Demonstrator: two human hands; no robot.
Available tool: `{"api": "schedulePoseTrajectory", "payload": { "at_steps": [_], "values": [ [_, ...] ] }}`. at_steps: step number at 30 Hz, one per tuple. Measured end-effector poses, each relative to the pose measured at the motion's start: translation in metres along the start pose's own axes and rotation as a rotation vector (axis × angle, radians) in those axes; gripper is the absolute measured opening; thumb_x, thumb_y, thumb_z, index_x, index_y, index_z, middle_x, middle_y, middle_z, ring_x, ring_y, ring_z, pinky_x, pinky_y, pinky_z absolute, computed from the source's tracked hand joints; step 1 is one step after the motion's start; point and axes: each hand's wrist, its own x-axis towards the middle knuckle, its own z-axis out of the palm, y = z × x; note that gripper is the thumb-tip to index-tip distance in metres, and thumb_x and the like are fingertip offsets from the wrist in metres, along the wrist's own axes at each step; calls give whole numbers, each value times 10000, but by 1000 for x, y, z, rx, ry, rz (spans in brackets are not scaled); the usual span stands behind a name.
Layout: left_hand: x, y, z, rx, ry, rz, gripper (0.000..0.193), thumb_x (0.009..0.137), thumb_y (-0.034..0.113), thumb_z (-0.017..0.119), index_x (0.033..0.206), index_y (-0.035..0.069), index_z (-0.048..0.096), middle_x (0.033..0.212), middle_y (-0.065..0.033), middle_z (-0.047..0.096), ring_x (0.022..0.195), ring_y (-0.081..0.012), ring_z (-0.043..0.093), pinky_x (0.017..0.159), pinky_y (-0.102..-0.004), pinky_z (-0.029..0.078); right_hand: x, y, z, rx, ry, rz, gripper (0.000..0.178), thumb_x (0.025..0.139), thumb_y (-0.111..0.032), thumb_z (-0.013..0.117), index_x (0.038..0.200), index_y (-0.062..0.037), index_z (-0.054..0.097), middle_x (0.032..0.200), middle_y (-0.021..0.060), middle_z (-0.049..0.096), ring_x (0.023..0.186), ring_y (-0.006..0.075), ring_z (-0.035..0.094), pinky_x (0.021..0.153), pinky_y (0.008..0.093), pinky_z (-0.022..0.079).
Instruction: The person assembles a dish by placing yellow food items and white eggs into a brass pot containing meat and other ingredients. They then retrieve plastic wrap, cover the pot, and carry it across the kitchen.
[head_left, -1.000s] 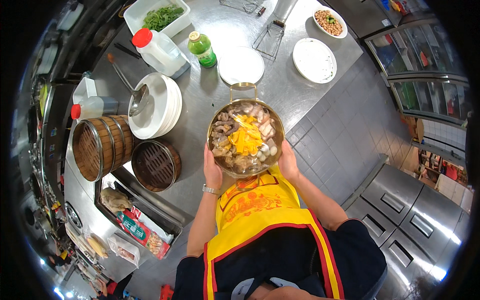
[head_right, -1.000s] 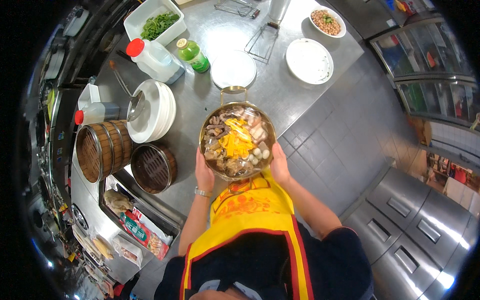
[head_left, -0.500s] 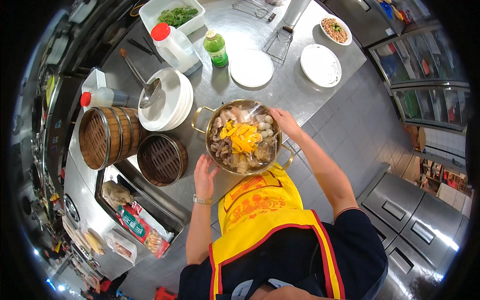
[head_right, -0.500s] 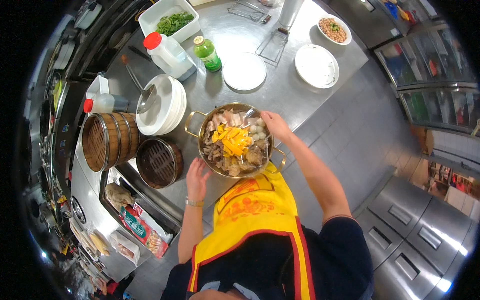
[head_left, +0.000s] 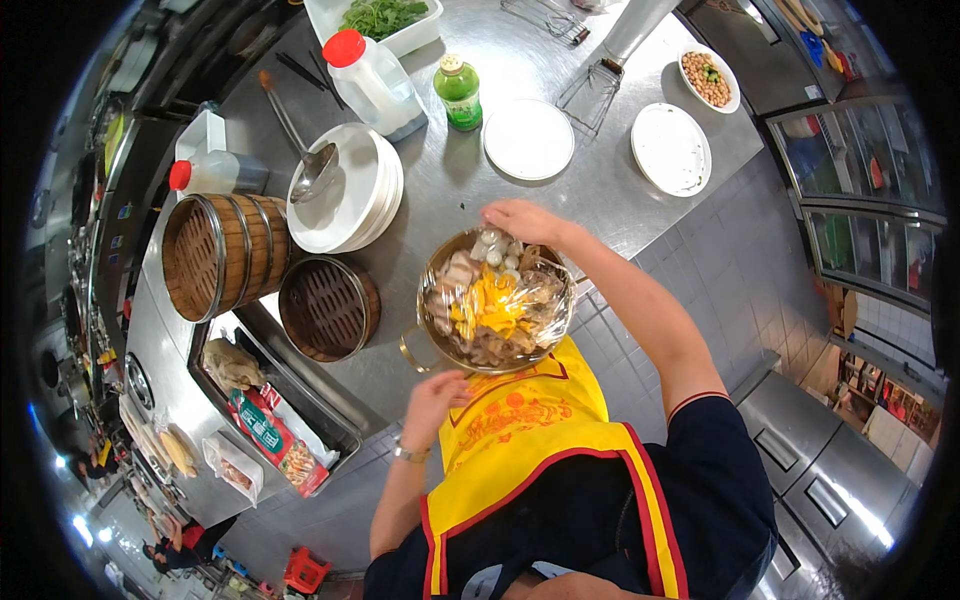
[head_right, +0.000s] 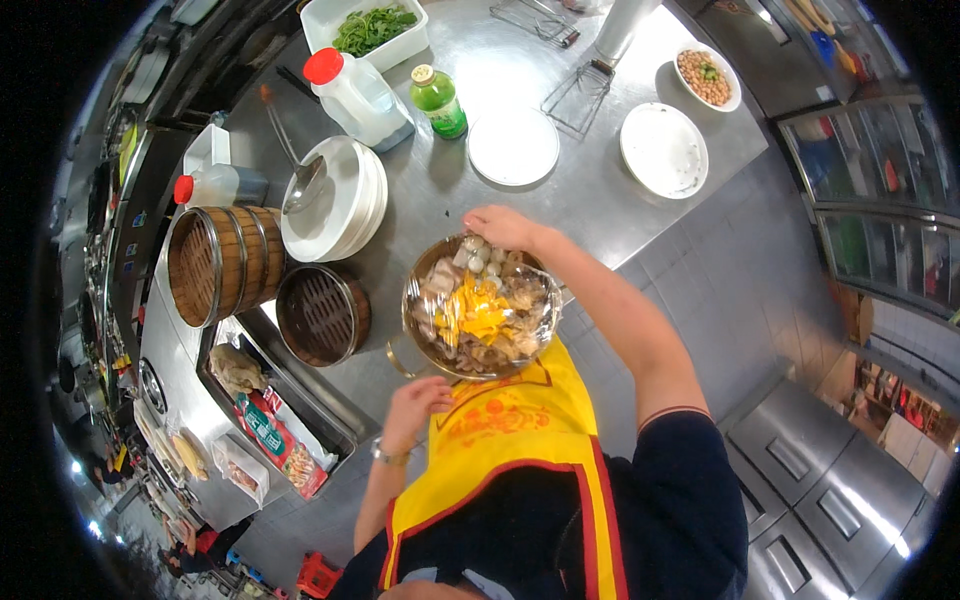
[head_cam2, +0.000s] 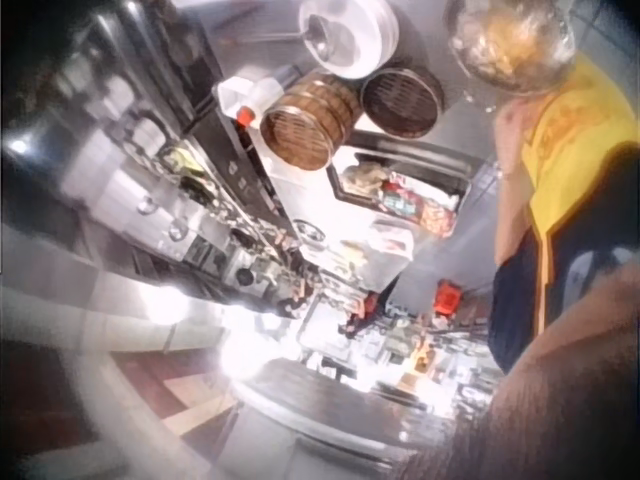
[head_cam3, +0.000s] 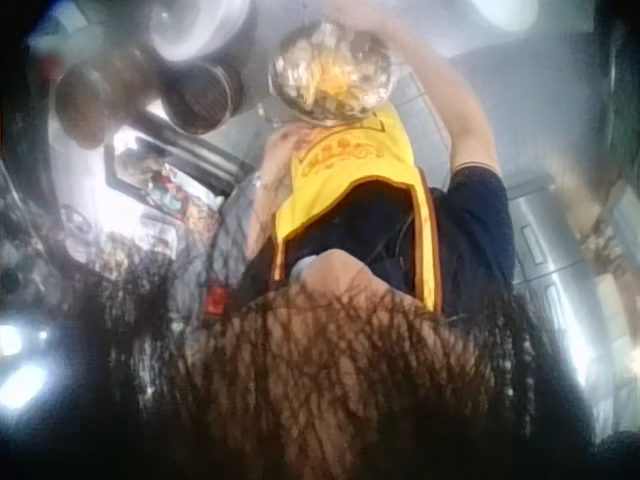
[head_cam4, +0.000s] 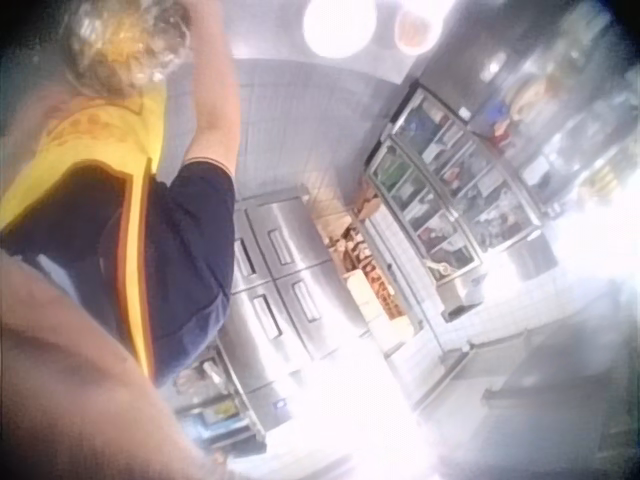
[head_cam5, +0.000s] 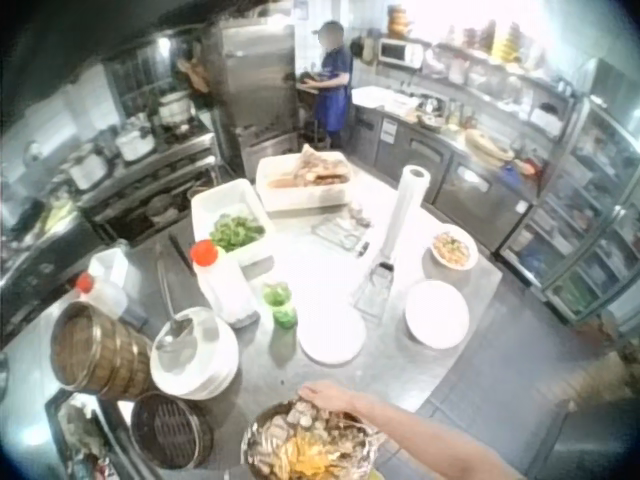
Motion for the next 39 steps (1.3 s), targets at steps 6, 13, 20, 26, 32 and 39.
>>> {"api": "schedulePoseTrajectory", "payload": {
  "at_steps": [6, 13, 20, 26, 32, 39],
  "values": [
    [87, 111, -13, 735, 327, 871, 268, 937, 104, 513, 1153, -14, 620, 1139, -151, 660, 1081, -288, 613, 940, -372, 472, -58, 0, -14, -112, 352, -11, 310, 982, -207, 517, 1215, -20, 600, 1127, 198, 657, 1069, 372, 603, 935, 404, 486],
    [196, 168, 72, 954, -421, 769, 366, 858, 69, 494, 1197, 41, 629, 1233, -164, 631, 1097, -323, 601, 972, -382, 462, -160, 14, 11, -356, 630, -39, 216, 930, -110, 578, 1109, -9, 640, 1021, 208, 654, 911, 394, 642, 826, 437, 517],
    [203, 187, 86, 1206, -607, 870, 380, 761, 39, 498, 1104, 37, 661, 1139, -141, 639, 1041, -332, 604, 923, -403, 484, -152, 21, 32, -178, 537, 176, 148, 908, -120, 574, 965, -6, 651, 938, 217, 648, 884, 404, 622, 779, 464, 503],
    [207, 194, 96, 1538, -675, 871, 227, 813, 85, 543, 998, 27, 661, 1127, -119, 631, 1000, -321, 612, 859, -411, 494, -154, 24, 32, -166, 491, 231, 151, 900, -133, 586, 884, 10, 631, 859, 240, 643, 835, 431, 620, 745, 490, 500],
    [217, 202, 103, 1351, -703, 740, 159, 905, 197, 589, 955, 52, 628, 969, -124, 657, 843, -317, 623, 732, -397, 478, -162, 21, 48, -31, 680, 346, 168, 911, -163, 592, 894, 4, 591, 839, 252, 645, 768, 442, 621, 682, 515, 490],
    [219, 184, 113, 1283, -419, 798, 194, 926, 258, 574, 962, 76, 627, 814, -120, 657, 762, -318, 625, 683, -402, 474, -152, 30, 90, -89, 1131, 278, 148, 968, -143, 564, 954, -1, 527, 834, 233, 600, 767, 423, 585, 686, 464, 479]
  ]
}}
